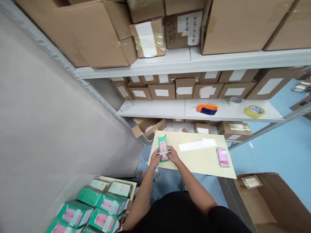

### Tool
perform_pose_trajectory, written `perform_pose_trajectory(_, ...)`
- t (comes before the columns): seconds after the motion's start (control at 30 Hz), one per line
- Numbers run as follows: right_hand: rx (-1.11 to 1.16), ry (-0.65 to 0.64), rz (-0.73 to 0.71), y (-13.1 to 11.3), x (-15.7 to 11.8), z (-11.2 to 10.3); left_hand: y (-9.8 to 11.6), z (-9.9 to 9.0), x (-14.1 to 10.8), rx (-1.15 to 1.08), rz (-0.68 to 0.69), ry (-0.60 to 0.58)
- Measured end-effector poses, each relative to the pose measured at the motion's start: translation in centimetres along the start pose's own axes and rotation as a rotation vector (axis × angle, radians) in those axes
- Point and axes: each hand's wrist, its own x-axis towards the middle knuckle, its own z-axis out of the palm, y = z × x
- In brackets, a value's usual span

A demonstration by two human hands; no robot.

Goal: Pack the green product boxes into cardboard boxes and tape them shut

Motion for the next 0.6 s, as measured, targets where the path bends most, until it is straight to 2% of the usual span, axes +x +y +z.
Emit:
perform_pose_trajectory(0.13, 0.033, 0.014, 0.11, 1.9, 1.0, -3.0, 0.0, 3.9, 2.0, 0.156, -0.044, -0.089)
perform_pose_trajectory(0.27, 0.064, -0.009, 0.18, 3.9, 2.3, -3.6, -1.4, 5.9, 4.4, 0.244, -0.147, -0.151)
perform_pose_trajectory(0.43, 0.048, 0.042, 0.306, 6.9, 3.3, -3.9, -4.0, 6.4, 6.9, 0.268, -0.203, -0.213)
perform_pose_trajectory(0.6, -0.021, 0.263, 0.366, 8.6, 3.8, -4.1, -5.2, 5.6, 9.3, 0.271, -0.17, -0.226)
